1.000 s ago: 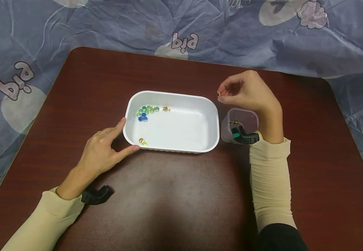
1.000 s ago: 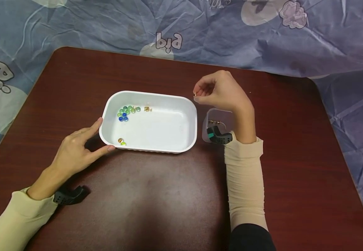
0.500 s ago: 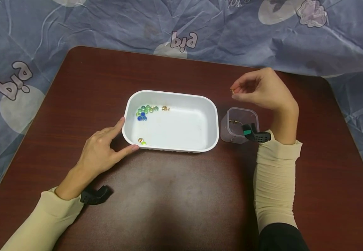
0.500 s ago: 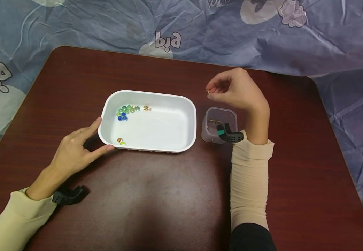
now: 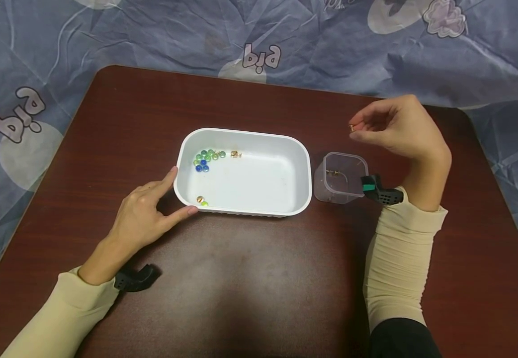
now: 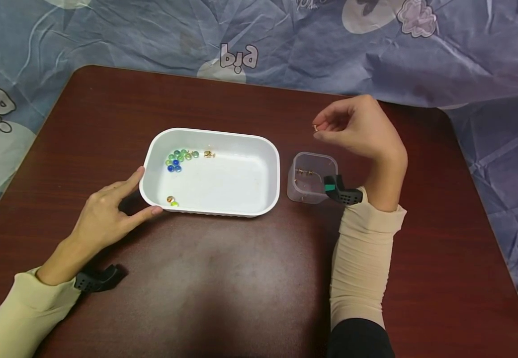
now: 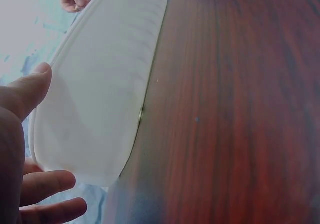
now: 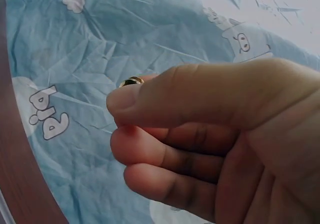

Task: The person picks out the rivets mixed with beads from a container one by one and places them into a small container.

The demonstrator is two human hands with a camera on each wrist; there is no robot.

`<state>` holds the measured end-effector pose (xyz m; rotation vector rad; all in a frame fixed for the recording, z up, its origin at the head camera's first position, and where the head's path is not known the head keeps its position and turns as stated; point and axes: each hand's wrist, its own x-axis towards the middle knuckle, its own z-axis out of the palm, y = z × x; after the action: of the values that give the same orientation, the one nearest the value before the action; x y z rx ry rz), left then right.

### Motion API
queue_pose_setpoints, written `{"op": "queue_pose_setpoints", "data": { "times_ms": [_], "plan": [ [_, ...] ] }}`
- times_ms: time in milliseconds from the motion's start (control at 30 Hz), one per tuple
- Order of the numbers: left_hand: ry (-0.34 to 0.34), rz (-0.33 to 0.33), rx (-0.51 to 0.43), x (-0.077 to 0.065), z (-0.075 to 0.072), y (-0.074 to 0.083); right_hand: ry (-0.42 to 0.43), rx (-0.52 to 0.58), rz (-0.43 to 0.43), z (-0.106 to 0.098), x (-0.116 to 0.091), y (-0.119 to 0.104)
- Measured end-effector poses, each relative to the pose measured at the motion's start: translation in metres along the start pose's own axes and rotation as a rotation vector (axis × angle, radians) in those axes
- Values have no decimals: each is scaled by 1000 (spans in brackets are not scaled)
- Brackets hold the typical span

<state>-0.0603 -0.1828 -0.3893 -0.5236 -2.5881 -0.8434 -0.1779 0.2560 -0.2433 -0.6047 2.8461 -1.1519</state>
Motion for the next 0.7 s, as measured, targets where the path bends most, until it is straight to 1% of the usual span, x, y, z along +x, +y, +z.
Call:
{"op": "queue_pose_setpoints", "data": {
  "times_ms": [133, 200, 433, 600, 700],
  "plan": [
    [-2, -5, 0, 0, 0, 1, 34, -13, -14, -4, -5, -3],
    [2, -5, 0, 1, 0, 1, 49, -10, -5, -6, -8, -4],
    [18, 12, 1, 2, 0, 2, 114, 16, 70, -18, -22, -8],
    [16, 6, 1, 1, 0, 2, 113, 8, 87, -23, -27, -10],
    [15, 1, 2, 1, 1, 2, 114, 29, 88, -24, -29, -10]
  ]
}}
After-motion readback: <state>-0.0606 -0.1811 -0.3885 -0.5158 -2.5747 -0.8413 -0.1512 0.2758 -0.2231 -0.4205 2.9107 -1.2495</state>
